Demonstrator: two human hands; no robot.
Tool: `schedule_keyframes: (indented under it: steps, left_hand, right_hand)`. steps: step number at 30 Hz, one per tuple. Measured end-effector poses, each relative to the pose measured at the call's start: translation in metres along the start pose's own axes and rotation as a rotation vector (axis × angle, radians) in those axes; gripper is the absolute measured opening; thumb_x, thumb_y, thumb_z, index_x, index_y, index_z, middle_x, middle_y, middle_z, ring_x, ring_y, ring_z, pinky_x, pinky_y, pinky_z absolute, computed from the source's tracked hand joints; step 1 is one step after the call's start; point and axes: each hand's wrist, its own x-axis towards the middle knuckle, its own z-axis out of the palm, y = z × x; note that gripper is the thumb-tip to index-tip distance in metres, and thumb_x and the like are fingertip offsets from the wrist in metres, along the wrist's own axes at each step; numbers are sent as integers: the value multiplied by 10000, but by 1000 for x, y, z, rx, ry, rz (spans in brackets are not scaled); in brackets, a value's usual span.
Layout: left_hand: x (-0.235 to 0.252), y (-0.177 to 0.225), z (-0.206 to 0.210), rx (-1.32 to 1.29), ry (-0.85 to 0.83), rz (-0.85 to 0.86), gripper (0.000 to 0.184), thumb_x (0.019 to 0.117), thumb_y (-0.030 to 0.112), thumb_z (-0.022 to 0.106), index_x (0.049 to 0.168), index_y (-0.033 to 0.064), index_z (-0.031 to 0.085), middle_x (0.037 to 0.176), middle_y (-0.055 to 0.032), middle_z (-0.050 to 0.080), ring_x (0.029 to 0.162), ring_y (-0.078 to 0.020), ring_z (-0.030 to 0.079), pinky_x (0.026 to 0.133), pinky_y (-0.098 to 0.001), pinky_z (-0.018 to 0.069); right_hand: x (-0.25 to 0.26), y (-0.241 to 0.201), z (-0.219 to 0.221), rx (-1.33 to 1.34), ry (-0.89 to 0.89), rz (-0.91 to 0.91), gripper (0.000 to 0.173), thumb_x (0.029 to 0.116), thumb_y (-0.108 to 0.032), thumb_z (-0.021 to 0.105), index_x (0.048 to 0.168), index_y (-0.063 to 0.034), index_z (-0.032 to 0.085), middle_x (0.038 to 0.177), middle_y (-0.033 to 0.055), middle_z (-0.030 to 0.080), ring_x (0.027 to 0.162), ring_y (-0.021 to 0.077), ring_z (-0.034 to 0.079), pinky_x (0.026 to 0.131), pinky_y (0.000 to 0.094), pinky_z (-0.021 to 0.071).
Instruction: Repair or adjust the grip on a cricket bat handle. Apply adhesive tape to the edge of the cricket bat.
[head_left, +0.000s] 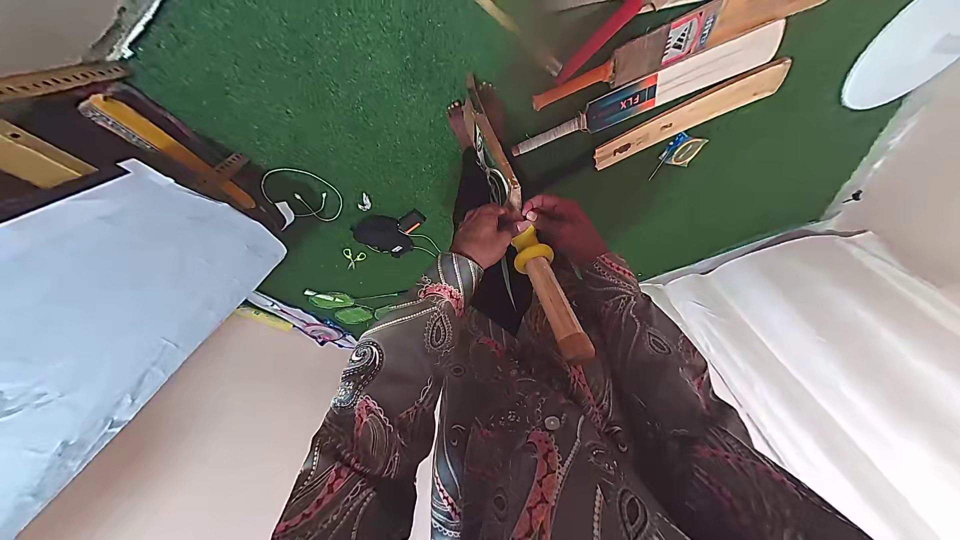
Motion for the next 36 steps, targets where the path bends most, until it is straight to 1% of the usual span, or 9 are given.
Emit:
schedule_keyframes:
  steps: [5,7,9,12,16,21,27,33,36]
  left_hand:
    - [-25,-17,-8,-16,341,61,245,982,294,680,1074,75,743,1014,-104,748,982,-239,714,922,-515,555]
    - [-24,-16,-6,-50,382,60,240,997,294,662,1085,83,735,1027,-88,747,968,-207,711,901,-476,556]
    - [-23,-9,8,-81,337,62,249,1004,244,648,1116,30,712,1107,-136,728,1061,-257,693,979,-500,533]
    - [-18,-12,30,-95,371,88,214,987,214,669,1079,26,711,1071,-139,714,1024,-257,686,948,-485,544]
    - [-24,-15,51,-41,587,177,178,971,176,694,1039,13,716,1055,-144,717,975,-247,705,886,-438,577]
    - [-29,-15,70,36,769,130,148,1011,151,617,1058,48,713,1045,-117,735,991,-255,704,901,-452,554]
    - [-20,-13,83,-77,687,128,155,1024,196,628,1071,56,676,1012,-111,688,961,-289,611,889,-454,493]
    - [-20,-28,90,-75,517,63,134,1004,142,635,1072,47,702,1040,-124,709,1030,-319,638,931,-499,515]
    - [-17,-37,97,-144,540,57,135,997,128,649,1069,27,702,1037,-138,708,1012,-312,642,929,-489,510]
  right_hand:
    - [-13,22,-52,-210,-353,106,276,1020,-146,607,1244,-5,686,1038,78,745,900,103,698,839,312,592]
    - [-20,28,-46,-134,-128,106,253,1039,-161,563,1181,-7,705,1019,72,744,889,121,700,830,330,595]
    - [-18,26,-21,11,38,64,298,1064,-181,532,1270,-27,684,1145,88,725,1008,171,707,897,371,606]
    - [-11,24,7,77,62,-37,270,1012,-135,627,1249,-51,726,1270,88,672,1173,182,641,1013,366,557]
    - [-24,7,4,-99,129,-47,137,918,-151,769,1029,-78,800,1099,38,736,1050,108,680,942,305,573]
    - [-16,2,5,-196,26,-16,153,983,-175,678,1035,-41,731,1081,65,707,1017,118,664,918,323,552]
    - [-13,10,-3,-381,-138,-37,273,1100,-153,410,1108,26,616,1087,154,617,1010,208,623,922,362,524]
    - [-25,25,5,-697,-180,34,298,1116,-217,386,1146,-8,596,1140,164,614,1019,290,665,858,472,582]
    - [-19,32,15,-721,-177,154,264,1111,-191,408,1130,-2,592,1283,189,562,1027,313,673,820,480,595]
